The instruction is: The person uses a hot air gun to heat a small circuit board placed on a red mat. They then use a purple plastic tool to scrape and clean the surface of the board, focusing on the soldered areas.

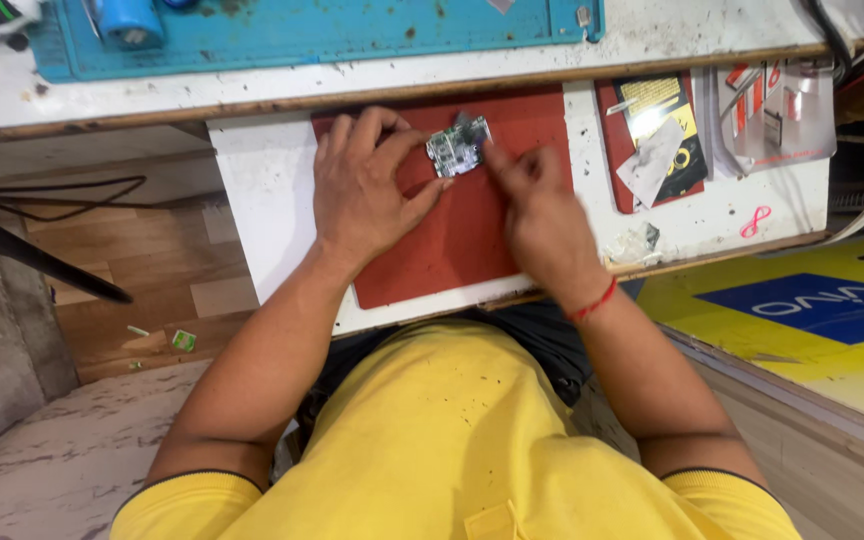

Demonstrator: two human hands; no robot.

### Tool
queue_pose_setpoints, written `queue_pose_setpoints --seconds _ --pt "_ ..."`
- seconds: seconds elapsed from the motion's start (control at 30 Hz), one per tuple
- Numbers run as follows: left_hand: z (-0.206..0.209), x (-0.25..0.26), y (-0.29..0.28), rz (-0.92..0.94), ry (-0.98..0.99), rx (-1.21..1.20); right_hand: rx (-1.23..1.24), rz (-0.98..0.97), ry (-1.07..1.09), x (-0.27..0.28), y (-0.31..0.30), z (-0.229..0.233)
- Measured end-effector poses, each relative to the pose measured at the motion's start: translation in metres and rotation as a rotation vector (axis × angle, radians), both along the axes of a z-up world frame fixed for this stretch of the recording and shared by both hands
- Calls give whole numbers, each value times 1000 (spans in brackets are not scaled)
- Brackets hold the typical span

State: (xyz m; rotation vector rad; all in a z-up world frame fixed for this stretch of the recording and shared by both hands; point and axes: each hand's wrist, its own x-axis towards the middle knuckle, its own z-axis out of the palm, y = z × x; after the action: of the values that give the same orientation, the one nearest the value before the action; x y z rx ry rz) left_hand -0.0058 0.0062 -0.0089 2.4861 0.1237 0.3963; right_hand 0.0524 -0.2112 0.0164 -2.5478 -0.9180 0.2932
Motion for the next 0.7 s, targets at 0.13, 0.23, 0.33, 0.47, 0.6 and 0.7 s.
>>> queue_pose_setpoints --seconds 0.13,0.23,0.33,0.47,0.6,0.7 --pt "3 2 1 0 3 11 20 25 48 -7 0 7" --pt "-4 -1 -1 -12 -4 -5 40 -4 70 -8 -14 14" --pt "-4 0 1 -9 -9 -8 -12 29 79 -16 -11 16" --pt "-3 -1 0 -17 -38 -21 -20 18 24 2 10 3" --pt "8 3 -2 12 -13 -5 -3 -3 53 -1 3 9" --pt "5 -1 -2 13 7 -3 77 -51 -83 9 -2 -1"
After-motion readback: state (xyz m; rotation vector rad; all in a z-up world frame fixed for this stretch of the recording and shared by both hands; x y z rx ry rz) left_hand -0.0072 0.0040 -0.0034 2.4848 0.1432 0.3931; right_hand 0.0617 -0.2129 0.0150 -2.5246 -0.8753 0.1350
